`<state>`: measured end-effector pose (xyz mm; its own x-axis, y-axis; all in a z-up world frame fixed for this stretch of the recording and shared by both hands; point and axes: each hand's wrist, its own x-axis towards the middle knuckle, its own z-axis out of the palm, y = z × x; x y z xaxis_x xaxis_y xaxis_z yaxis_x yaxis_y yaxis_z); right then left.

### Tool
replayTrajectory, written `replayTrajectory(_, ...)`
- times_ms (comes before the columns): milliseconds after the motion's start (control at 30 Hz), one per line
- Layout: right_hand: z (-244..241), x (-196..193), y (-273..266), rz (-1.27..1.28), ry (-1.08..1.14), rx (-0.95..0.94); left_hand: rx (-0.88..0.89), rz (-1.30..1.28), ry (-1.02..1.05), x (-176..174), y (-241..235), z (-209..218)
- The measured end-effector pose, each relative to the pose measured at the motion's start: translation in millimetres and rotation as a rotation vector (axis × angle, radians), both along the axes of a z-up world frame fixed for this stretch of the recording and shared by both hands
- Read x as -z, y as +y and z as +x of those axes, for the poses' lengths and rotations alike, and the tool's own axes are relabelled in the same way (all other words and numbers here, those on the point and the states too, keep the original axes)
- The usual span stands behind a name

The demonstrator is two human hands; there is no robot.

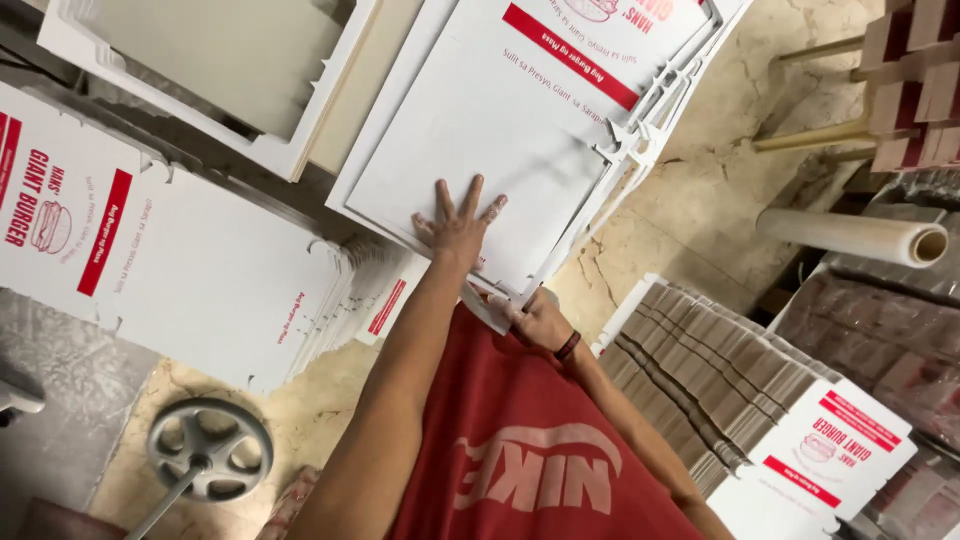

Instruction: Stripping waste material from die-cut cardboard burger boxes and stacking the finished sheets.

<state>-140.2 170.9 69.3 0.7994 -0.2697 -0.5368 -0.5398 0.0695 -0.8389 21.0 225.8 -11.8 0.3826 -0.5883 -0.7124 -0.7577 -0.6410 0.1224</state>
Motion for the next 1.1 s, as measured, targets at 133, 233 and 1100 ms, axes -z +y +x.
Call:
replayTrajectory(133, -23, 25, 2, 0.112, -0.135, 0.002, 0.014, 0.010, -0.027, 16, -4, 7)
replayTrajectory(233, -33, -4, 8, 0.019, -0.179, 0.038, 0.043, 0.003, -0.002, -6, 2, -8)
replayTrajectory(1100, -72, 289, -145, 0.039, 0.286, 0.921, -0.811, -0.267, 0.018, 141, 43, 190)
